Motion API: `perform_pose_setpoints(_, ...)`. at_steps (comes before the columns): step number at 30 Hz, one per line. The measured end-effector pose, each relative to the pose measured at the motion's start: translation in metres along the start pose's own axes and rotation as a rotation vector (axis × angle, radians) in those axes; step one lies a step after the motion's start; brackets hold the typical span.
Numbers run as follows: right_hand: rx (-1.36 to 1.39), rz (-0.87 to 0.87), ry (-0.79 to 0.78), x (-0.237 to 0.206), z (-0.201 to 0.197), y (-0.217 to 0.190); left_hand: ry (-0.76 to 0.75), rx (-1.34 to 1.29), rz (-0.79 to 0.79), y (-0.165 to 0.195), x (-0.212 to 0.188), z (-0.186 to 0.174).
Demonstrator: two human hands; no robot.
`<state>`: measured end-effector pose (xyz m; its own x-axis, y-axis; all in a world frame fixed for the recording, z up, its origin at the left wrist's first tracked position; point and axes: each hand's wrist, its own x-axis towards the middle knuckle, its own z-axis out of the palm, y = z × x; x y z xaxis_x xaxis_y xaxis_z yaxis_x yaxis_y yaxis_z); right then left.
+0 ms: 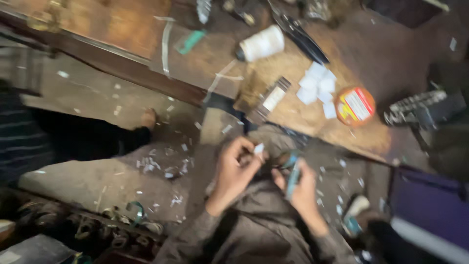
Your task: The person cuts small white rectangular pieces from a strip using scissors and places them into a small brown box. The person repeats this process multiple times, cutting and inserting the pieces.
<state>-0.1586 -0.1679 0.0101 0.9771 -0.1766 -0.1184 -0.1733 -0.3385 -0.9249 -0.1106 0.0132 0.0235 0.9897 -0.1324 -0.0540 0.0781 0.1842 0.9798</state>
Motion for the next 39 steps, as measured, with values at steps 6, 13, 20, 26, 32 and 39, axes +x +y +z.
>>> perform_pose_setpoints(6,0.183,-0.146,-0.040,0.026,0.003,-0.021,-0.036,0.078,-0.035,0.001,-0.006,0.001)
perform_pose_setpoints(13,0.253,-0.076,-0.007,0.026,0.009,-0.006,-0.020,0.249,0.085,0.005,-0.009,-0.012)
perform_pose_setpoints(20,0.211,-0.083,0.097,0.025,0.004,-0.003,0.056,0.218,0.026,-0.001,-0.005,-0.002)
perform_pose_setpoints(26,0.168,-0.095,0.083,0.021,0.000,-0.004,0.043,0.134,-0.001,-0.006,-0.005,0.002)
perform_pose_setpoints(32,0.268,0.175,-0.550,0.000,-0.022,0.019,0.130,-0.242,-0.107,-0.007,0.004,-0.018)
perform_pose_setpoints(39,0.414,0.245,-0.932,-0.008,-0.035,0.026,0.044,-0.365,-0.156,-0.008,0.012,-0.030)
